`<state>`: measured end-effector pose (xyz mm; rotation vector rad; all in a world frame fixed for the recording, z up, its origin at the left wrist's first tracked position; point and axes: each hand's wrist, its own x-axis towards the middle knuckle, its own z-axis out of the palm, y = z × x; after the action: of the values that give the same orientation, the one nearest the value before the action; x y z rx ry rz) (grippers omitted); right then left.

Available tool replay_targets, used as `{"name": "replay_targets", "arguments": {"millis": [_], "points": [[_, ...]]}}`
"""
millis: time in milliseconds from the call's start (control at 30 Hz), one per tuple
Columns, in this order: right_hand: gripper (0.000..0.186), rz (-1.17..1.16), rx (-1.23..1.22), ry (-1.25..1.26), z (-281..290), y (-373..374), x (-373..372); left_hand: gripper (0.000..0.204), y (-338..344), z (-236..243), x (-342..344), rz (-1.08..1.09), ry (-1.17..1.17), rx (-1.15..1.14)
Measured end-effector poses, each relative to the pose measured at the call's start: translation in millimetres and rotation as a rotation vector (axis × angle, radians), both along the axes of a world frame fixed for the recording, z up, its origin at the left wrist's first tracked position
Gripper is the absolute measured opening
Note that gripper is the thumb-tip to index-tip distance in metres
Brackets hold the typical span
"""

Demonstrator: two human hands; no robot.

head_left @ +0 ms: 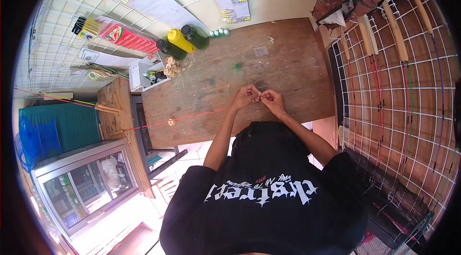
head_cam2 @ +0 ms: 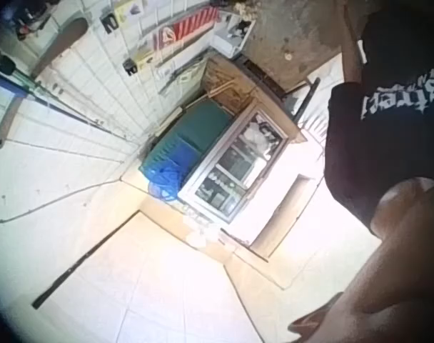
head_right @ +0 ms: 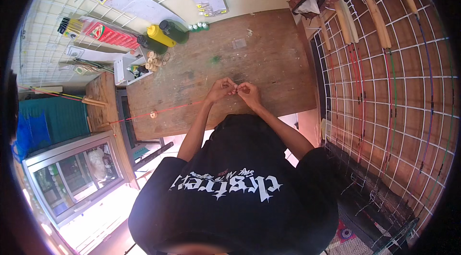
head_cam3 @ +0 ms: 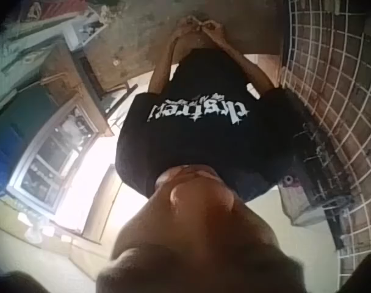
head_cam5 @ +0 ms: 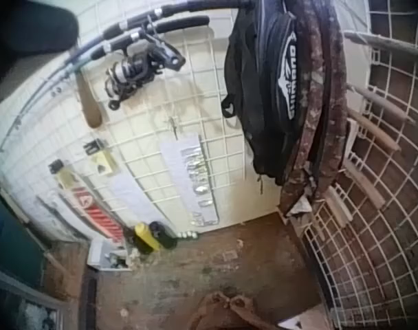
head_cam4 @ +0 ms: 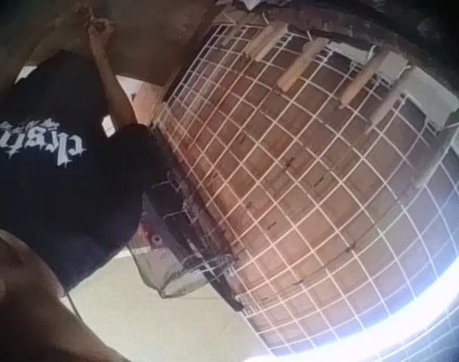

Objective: Thread line and attach components such as a float to a fishing rod at a workbench.

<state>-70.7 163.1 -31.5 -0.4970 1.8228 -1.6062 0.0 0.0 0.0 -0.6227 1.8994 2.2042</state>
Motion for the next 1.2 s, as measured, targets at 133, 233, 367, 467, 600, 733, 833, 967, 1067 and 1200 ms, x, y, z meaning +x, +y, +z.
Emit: {"name": "replay_targets", "arguments": {"millis": [133,233,367,467,600,733,833,967,1067,1200], "points": [[0.010,-0.030,0.042,-0.019,8.7,3.6,-1.1,0.009,3.3,3.8,-0.6,0.011,-0.033,0.007],[0.011,-0.037,0.055,-0.121,19.1,3.3,-0.4,0.009,3.0,1.9,0.9,0.011,-0.015,0.021],[0.014,-0.012,0.059,-0.106,8.6,4.1,-0.8,0.009,2.7,0.5,0.3,-0.002,0.012,0.065],[0.013,0.000,0.079,-0.038,7.9,2.7,0.4,0.009,2.8,-2.5,1.8,0.008,0.003,0.058],[0.011,-0.032,0.084,0.220,7.2,2.3,0.8,0.009,3.2,1.4,-0.3,-0.002,-0.008,0.046],[0.011,-0.045,0.110,0.226,25.5,1.8,2.0,0.011,1.0,1.3,0.9,-0.023,-0.015,0.043],[0.013,-0.032,0.165,-0.056,37.3,1.8,1.9,0.013,0.0,-1.7,2.0,-0.050,-0.012,0.034],[0.016,-0.027,0.090,-0.172,36.4,3.0,-0.1,0.010,2.8,-2.8,0.8,0.003,0.020,0.052],[0.013,-0.007,0.060,-0.226,29.3,4.0,-2.0,0.012,3.3,-0.5,-0.3,0.013,0.027,0.067],[0.012,-0.011,0.059,-0.262,24.4,3.6,-3.2,0.012,3.1,5.7,-0.7,0.001,0.020,0.041]]}}
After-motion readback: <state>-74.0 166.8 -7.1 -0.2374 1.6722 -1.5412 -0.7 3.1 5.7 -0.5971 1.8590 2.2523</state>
